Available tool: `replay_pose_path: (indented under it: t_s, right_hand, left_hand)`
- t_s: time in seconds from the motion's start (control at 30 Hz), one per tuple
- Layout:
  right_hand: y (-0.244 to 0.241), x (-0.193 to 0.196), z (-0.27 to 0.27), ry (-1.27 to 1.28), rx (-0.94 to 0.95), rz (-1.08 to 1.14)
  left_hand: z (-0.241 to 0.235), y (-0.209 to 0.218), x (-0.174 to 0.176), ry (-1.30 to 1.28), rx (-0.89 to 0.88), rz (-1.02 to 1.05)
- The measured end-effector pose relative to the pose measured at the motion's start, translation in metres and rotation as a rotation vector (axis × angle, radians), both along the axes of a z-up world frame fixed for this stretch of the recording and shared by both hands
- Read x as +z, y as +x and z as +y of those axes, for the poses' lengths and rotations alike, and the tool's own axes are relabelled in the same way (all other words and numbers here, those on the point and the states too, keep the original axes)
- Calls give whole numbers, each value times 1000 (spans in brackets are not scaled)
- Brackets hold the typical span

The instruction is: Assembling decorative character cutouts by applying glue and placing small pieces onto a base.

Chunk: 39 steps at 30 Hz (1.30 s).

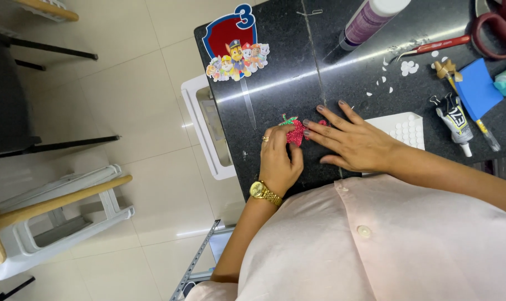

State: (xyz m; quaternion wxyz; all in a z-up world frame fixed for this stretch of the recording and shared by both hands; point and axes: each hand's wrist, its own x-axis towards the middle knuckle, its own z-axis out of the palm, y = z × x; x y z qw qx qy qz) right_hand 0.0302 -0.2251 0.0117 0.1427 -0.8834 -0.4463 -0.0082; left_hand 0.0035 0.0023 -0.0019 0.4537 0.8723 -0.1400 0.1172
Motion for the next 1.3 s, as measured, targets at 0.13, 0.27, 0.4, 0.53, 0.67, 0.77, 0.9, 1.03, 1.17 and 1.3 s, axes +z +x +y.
replay_pose_path:
  t_s: [0.13,0.27,0.4,0.53,0.67,0.77,0.9,1.03,1.17,1.3]
  right_hand:
    - [2,-2,-2,-33,22,-3]
    - [2,7,1,-23,54,1]
    - [0,-13,-2,-44,75,11]
    - [34,3,-31,14,27,-37]
    - [130,-9,-149,409,-370,-341]
    - [206,-55,-268,229,-776,-341]
    - [270,-41,-318,78,-1091,310]
    - [303,-40,-339,-129,-944,388]
    - [324,-166,-429,-110,-878,402]
    - [290,-134,-403,133,-837,713]
  left_hand:
    - [3,1,-2,-21,-14,-6]
    - [4,3,-3,-53,3,-45]
    - [1,5,12,-76,4,-108]
    - [6,-1,8,-42,74,-158]
    - [3,-3,11,-24,184,-147]
    - [1,-6,7,5,220,-125]
    - [2,-8,-4,79,245,-135]
    - [-2,-7,-5,126,345,-156]
    - [-8,-8,8,81,494,-96]
    - [-5,-15,21,14,494,-148]
